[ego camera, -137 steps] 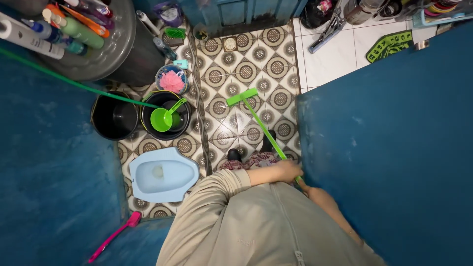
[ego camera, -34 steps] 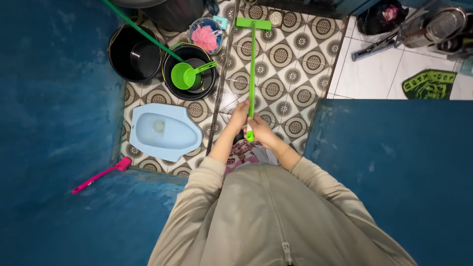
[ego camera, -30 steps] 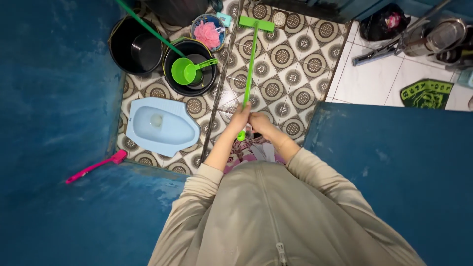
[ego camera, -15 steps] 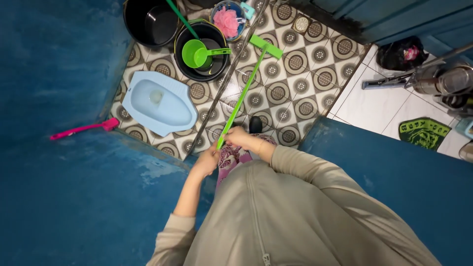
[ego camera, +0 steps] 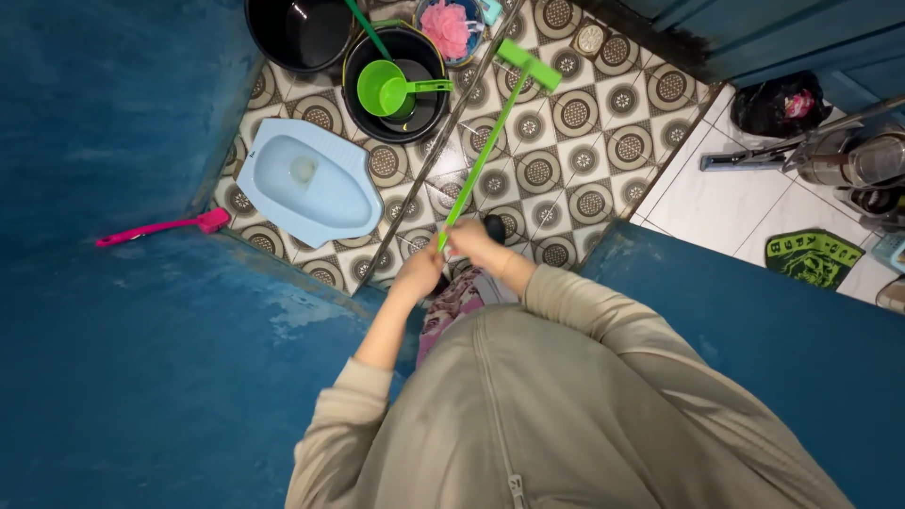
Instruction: Assembling a green floor cleaning tool by connecting handle sections.
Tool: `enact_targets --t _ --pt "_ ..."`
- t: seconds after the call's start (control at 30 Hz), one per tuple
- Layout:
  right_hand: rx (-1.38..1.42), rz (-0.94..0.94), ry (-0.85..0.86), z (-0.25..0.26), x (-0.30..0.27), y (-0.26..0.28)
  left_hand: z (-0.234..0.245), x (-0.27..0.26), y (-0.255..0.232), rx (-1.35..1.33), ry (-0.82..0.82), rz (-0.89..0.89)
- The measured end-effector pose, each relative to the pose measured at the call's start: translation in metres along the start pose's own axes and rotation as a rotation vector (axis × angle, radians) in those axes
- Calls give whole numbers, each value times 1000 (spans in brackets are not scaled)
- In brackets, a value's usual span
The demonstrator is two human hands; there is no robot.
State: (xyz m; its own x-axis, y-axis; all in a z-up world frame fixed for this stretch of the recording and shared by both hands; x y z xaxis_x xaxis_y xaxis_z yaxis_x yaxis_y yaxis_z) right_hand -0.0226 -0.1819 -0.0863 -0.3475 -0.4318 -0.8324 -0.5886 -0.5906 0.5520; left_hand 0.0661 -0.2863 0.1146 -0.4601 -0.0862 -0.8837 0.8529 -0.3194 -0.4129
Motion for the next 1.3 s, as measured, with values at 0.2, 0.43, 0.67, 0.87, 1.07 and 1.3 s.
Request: enact_targets --t 0.2,0.43,0.67,0.87,1.07,1.3 --pt "13 72 -118 33 19 47 13 31 -53 81 -47 -23" --pt "43 50 -50 25 19 54 6 49 -21 65 -58 -7" --pt "30 -100 97 -61 -40 33 18 -42 46 16 -40 26" --pt "116 -218 336 -132 -85 -24 2 -98 125 23 62 193" --pt "188 -233 347 -154 -95 -64 -10 -115 141 21 69 257" --pt "222 -171 210 -107 -56 -38 -11 -59 106 18 34 177"
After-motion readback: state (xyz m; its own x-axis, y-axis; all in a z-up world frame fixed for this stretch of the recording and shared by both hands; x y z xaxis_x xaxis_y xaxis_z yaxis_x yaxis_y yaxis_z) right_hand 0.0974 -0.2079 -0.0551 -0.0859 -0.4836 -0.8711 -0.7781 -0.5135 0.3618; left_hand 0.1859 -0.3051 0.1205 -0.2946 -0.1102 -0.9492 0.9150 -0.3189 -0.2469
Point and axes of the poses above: each hand's wrist, its own x-axis towards the middle knuckle, its own z-axis out of the back of the hand, y = z × x, the point moved 1 cm from there along x, towards the middle knuckle, and after that the axes turned 6 degrees about y, right-handed, at the moved point
